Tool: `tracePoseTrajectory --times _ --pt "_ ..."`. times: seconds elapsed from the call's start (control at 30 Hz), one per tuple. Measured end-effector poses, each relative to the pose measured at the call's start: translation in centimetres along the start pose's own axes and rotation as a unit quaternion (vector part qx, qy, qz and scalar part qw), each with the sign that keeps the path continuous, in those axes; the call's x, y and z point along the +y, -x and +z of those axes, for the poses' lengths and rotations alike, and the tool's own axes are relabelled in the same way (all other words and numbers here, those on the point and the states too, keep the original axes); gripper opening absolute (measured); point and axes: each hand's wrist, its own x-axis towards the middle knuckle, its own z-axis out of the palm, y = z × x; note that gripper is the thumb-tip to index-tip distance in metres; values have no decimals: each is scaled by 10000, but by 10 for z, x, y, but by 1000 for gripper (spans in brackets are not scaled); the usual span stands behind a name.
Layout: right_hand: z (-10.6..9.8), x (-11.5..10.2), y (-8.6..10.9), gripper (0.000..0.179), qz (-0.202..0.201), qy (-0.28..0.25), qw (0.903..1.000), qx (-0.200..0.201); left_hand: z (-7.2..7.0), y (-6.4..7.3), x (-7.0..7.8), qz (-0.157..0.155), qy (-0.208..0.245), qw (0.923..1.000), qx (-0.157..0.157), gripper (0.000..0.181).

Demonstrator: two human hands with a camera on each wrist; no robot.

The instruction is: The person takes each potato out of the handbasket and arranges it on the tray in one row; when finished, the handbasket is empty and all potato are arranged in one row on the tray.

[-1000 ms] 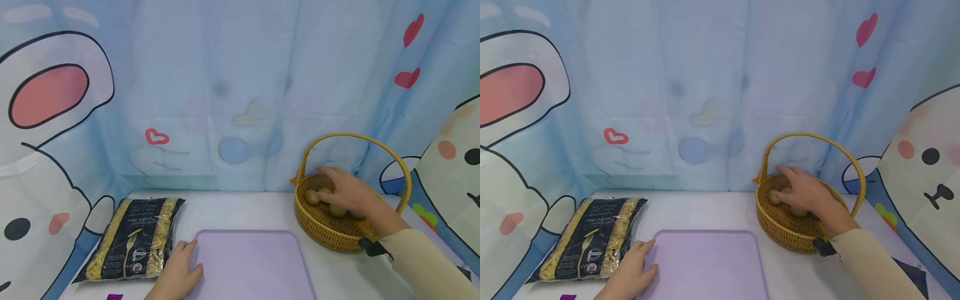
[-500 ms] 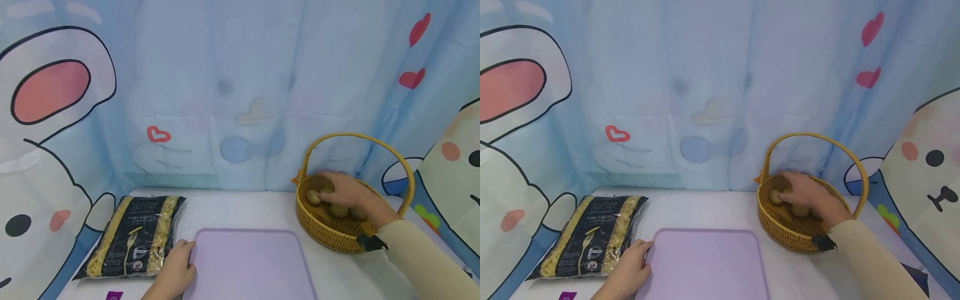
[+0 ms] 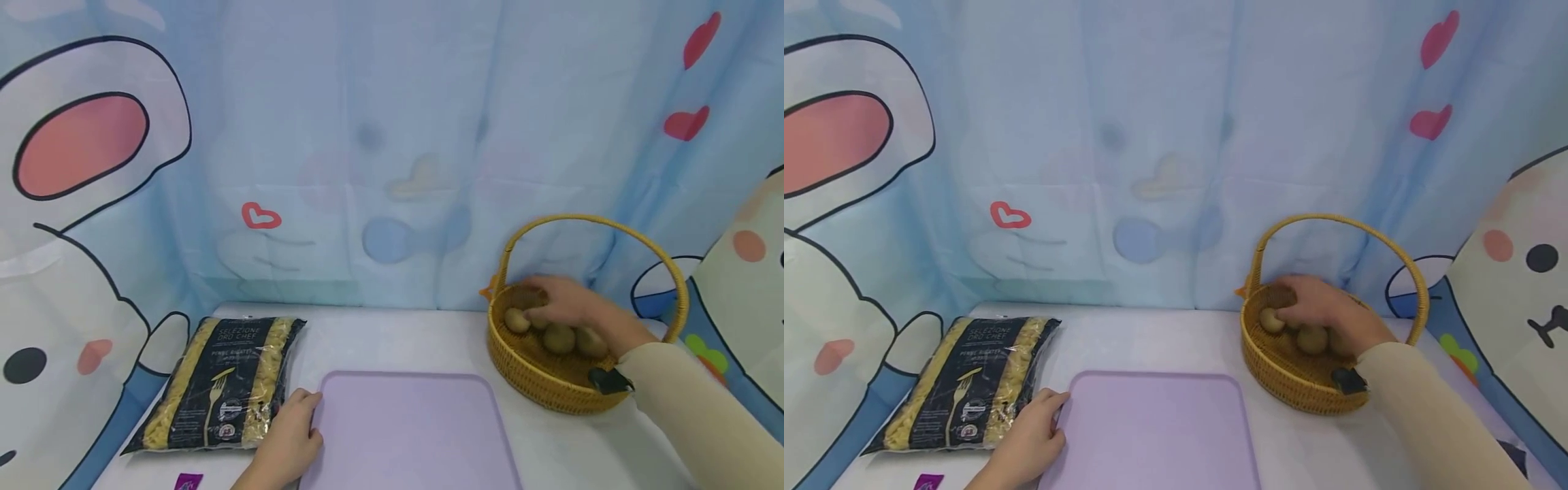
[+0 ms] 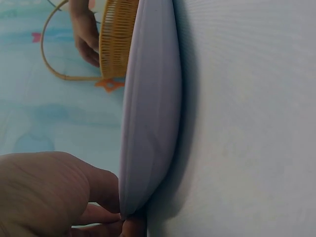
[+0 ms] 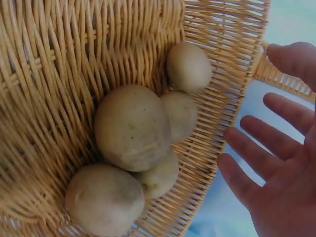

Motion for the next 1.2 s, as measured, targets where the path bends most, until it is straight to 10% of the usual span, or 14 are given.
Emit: tracePoseTrajectory --times 0.67,1.2 --pt "41 30 -18 43 -282 -314 9980 -462 1 1 -1 -24 13 9999 -120 48" --pt "46 28 -30 37 -265 284 9992 -29 2 -3 -6 -108 -6 9999 -87 48"
